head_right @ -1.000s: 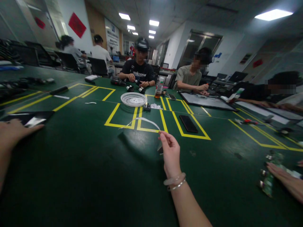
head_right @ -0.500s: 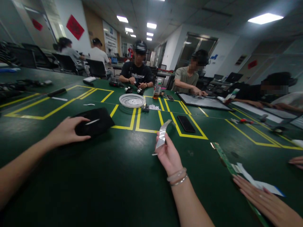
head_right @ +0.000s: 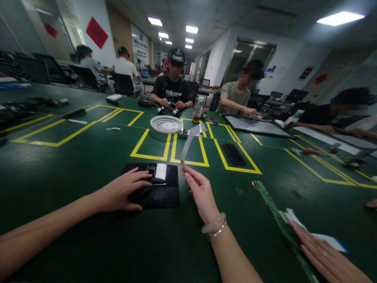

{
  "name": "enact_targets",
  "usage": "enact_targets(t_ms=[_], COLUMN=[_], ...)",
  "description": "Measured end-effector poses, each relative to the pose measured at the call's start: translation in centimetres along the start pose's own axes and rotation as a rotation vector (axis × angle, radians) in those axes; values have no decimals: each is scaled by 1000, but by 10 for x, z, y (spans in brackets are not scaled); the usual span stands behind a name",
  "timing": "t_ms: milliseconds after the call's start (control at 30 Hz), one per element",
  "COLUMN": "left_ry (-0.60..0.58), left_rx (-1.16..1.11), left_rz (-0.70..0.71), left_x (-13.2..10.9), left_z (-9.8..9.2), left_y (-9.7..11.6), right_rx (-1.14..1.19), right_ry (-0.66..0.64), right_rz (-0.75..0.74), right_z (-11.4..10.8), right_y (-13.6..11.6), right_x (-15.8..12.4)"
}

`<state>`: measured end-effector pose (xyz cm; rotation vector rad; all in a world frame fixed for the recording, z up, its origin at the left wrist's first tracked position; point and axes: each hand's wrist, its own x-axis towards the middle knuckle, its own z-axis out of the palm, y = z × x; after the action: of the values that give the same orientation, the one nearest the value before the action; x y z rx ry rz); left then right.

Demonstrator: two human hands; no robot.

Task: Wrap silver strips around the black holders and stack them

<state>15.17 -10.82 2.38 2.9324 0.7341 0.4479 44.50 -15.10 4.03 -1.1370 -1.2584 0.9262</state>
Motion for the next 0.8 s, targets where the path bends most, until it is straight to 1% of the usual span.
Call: enact_targets(t_ms=[100,167,200,233,300,367,433,567,667,733,800], left_ry=[102,178,200,196,130,51,12,22,41,31,-5], left_rx=[102,154,175,191,192,161,120,60,77,93,78], left_rz=[195,283,291,275,221,174,148,110,29,-32,-50], left_x=[-4,-7,-7,-7,-5,-2,1,2,1,0,1], left_z=[-2,-3,-3,-2,0,3,5,8,7,5,4], left_y=[9,15,18,20,21,19,17,14,9,5,2], right_rx=[-446,-748,-872,-973,-1117,-1201,-1246,-1281,-1285,-1277,-1259], right_ry=[-211,-351,-415,-467,-489,-487,-486,-470,-447,-441,-432], right_rz=[-210,-340,-383,-413,-446,-473,-497,-562,-595,-600,-596], right_z=[5,9,11,14,18,21,24,28,31,30,28], right_y=[-1,-2,-3,-4,-7,-11,-14,-15,-14,-14,-15], right_x=[-6,-11,-14,-17,-23,-27,-29,-33,-34,-33,-32])
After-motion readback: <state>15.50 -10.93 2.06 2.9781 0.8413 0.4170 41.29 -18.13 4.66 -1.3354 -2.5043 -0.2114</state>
